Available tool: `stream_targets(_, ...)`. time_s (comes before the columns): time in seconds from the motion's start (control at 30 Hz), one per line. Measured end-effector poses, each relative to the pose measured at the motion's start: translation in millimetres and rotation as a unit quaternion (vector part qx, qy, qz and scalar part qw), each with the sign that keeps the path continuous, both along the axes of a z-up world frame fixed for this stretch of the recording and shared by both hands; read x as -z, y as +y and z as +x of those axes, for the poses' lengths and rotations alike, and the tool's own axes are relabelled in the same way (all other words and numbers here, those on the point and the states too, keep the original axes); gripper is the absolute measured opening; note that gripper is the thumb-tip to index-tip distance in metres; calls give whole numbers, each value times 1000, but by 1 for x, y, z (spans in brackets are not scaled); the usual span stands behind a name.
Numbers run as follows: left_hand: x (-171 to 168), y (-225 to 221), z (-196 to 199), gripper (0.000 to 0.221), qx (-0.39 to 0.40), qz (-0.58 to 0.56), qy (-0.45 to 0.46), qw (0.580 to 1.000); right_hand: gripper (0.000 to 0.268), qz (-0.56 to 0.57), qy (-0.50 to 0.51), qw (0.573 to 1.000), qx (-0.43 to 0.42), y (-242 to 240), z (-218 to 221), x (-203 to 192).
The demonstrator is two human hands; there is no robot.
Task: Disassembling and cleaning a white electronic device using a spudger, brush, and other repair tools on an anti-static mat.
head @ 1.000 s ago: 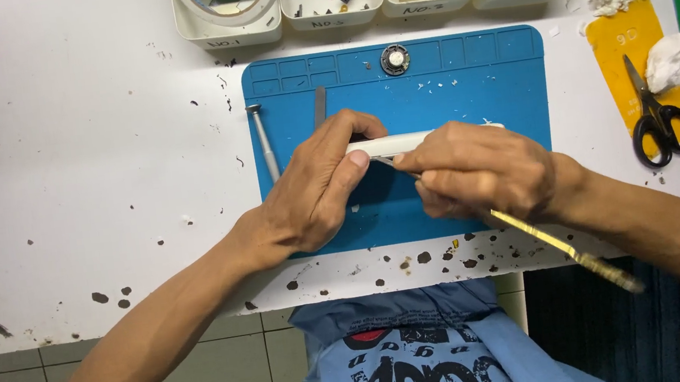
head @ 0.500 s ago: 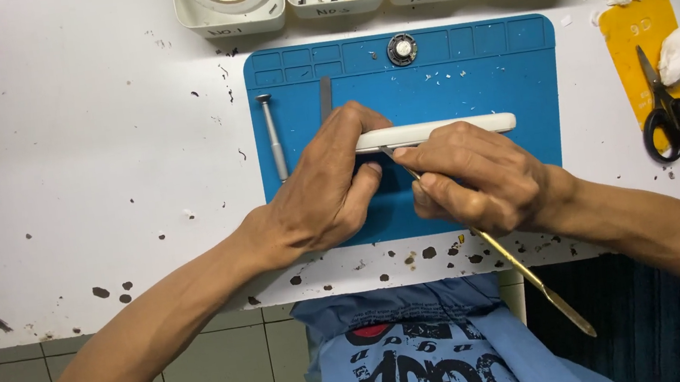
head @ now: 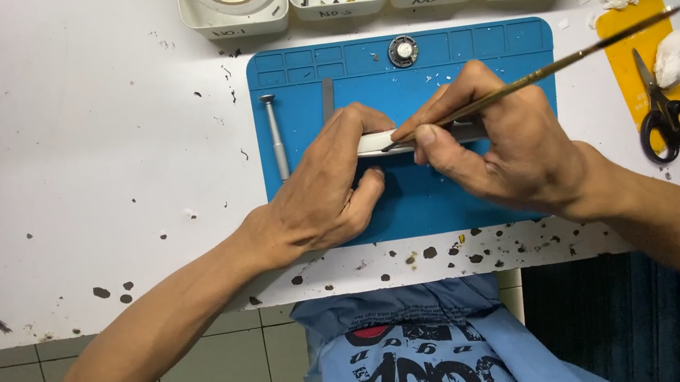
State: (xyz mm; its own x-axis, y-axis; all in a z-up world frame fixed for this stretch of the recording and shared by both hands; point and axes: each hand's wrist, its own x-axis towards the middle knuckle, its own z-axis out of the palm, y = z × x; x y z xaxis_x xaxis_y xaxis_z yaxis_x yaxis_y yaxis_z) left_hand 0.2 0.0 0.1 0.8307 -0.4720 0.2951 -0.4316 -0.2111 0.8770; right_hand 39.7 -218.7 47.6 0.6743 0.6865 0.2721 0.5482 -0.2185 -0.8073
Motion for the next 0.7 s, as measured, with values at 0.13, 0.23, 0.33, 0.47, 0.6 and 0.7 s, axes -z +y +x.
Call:
stream_targets(0.13,0,0,1,35,2,0,-1,1000,14,-46,11,998,31,1,1,-8)
stream_targets(0.23,1,1,1,36,-1,2,10,1000,15,-61,65,995,46,4,3,-15)
stream_targets(0.33,2,2,1,37,0,7,14,1000,15,-79,99,990,58,5,6,-18)
stream_targets(0.47,7,1,0,44,-22,33,21,999,14,-73,81,993,47,2,10,-17)
stream_targets(0.6,7,3,0,42,-34,37,-18,999,16,-91,53,994,-11,-5,16,-22)
stream_targets(0.7,11,3,1,39,-30,35,-30,998,18,-41,-107,990,-88,-12,18,-8)
